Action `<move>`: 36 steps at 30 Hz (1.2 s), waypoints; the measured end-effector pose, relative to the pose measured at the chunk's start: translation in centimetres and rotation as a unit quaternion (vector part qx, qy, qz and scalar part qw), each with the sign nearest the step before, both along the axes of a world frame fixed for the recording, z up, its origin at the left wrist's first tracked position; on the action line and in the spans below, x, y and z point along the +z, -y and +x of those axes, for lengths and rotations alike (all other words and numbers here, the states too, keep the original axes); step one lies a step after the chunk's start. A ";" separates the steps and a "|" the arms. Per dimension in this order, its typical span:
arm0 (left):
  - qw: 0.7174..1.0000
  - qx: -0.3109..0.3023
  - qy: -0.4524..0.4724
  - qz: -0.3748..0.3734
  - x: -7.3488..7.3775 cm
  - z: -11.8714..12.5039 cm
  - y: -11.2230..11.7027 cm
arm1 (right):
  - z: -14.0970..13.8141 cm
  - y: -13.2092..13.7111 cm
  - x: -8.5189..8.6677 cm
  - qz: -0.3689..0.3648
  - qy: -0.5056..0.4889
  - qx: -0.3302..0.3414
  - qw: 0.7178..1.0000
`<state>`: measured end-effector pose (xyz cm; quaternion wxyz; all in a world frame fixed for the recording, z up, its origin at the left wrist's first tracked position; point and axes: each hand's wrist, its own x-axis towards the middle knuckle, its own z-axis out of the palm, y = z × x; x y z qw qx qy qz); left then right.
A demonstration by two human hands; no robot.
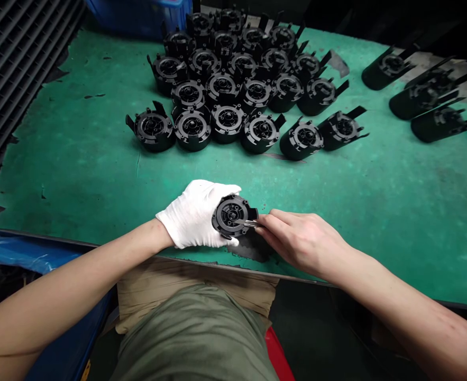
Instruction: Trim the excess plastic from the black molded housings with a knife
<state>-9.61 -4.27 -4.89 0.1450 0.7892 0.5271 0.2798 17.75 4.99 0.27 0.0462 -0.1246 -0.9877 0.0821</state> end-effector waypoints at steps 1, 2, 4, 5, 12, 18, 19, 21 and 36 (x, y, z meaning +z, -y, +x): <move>1.000 0.001 0.000 -0.003 0.0 0.0 0.0 | 0.0 -0.1 -0.1 -0.009 0.002 0.001 1.000; 1.000 0.001 0.000 -0.006 0.0 0.0 0.0 | 0.0 -0.2 -0.1 -0.019 0.002 0.002 1.000; 1.000 0.002 0.002 -0.012 0.1 0.0 0.0 | 0.1 -0.3 -0.3 -0.036 0.000 0.005 0.999; 1.000 0.003 0.002 -0.015 0.1 0.0 -0.1 | 0.1 -0.3 -0.4 -0.043 0.000 0.006 0.999; 1.000 0.003 -0.001 -0.013 0.1 0.0 0.0 | -0.1 -0.1 0.0 -0.008 0.011 0.007 1.000; 1.000 0.003 -0.005 -0.027 0.1 0.0 0.1 | 0.1 -0.8 0.4 0.017 0.040 0.040 0.998; 1.000 0.003 -0.004 -0.030 0.1 0.0 0.0 | 0.1 -1.0 0.4 0.015 0.044 0.048 0.998; 1.000 0.002 0.000 -0.029 0.2 0.0 0.0 | 0.0 -1.4 0.5 0.013 0.048 0.061 0.997; 0.999 0.007 -0.002 -0.049 1.2 0.1 -0.5 | -0.7 -2.5 1.6 0.046 0.081 0.106 0.990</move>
